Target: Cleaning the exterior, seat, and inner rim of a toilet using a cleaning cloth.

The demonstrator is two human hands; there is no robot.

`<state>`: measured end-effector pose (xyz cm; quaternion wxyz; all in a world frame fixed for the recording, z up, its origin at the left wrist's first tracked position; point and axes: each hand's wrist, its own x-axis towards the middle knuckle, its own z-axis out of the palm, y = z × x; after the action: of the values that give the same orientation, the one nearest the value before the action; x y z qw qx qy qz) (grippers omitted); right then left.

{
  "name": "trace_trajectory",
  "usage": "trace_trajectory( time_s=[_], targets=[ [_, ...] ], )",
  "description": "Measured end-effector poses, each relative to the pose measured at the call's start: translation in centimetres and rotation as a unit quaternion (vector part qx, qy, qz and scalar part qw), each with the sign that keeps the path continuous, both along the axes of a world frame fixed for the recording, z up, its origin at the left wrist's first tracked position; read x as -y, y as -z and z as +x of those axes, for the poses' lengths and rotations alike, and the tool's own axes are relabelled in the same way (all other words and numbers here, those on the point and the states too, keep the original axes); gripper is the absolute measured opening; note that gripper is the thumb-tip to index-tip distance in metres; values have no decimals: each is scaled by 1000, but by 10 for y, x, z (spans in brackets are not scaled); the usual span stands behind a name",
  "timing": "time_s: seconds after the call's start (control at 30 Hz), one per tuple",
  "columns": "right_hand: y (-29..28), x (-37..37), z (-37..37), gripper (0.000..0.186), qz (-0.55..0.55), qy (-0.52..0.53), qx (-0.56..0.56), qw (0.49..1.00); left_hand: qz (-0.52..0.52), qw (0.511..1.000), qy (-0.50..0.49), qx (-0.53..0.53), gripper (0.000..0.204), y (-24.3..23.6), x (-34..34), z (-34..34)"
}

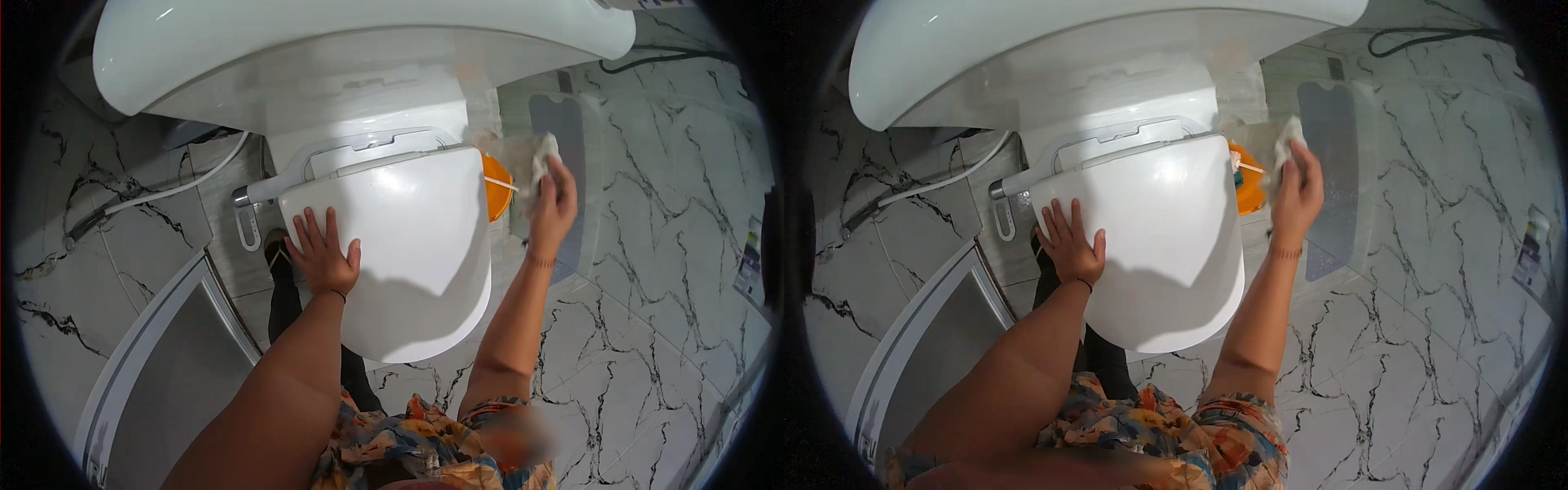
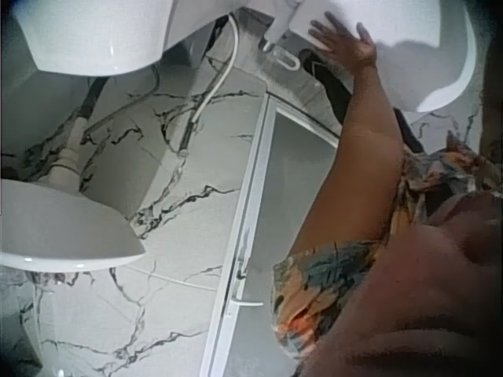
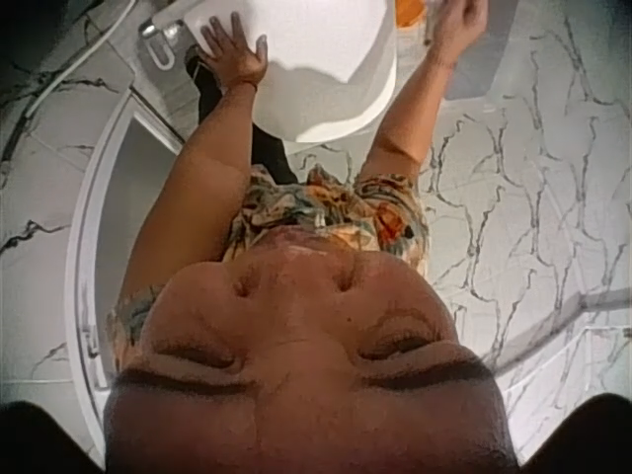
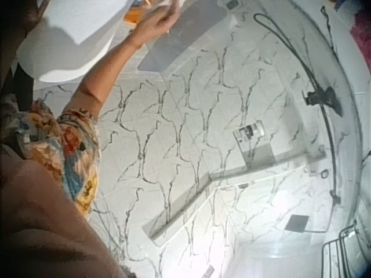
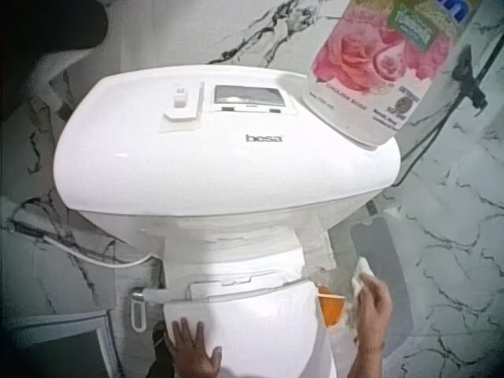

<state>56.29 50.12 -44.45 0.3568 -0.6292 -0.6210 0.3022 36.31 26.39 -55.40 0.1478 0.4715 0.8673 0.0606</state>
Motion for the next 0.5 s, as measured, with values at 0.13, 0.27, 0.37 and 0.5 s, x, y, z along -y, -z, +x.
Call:
trace_trajectory(
  time_s=[0.13,0.27,0.37,0.5],
  targets=[
    [-16,96,8,37,41,-30,-34,998,-14,1000,-1,-8,71,-1,-1,-2],
    [20,156,-20,74,-61,-182,117,974,-35,999,-5,-19,71,0,0,-4],
    [57,170,-48,78,-130,-238,257,928,-36,999,2,-21,72,1,0,-5],
    [82,131,-70,64,1,-246,306,920,-31,999,12,-30,68,-3,-3,-4]
  ],
)
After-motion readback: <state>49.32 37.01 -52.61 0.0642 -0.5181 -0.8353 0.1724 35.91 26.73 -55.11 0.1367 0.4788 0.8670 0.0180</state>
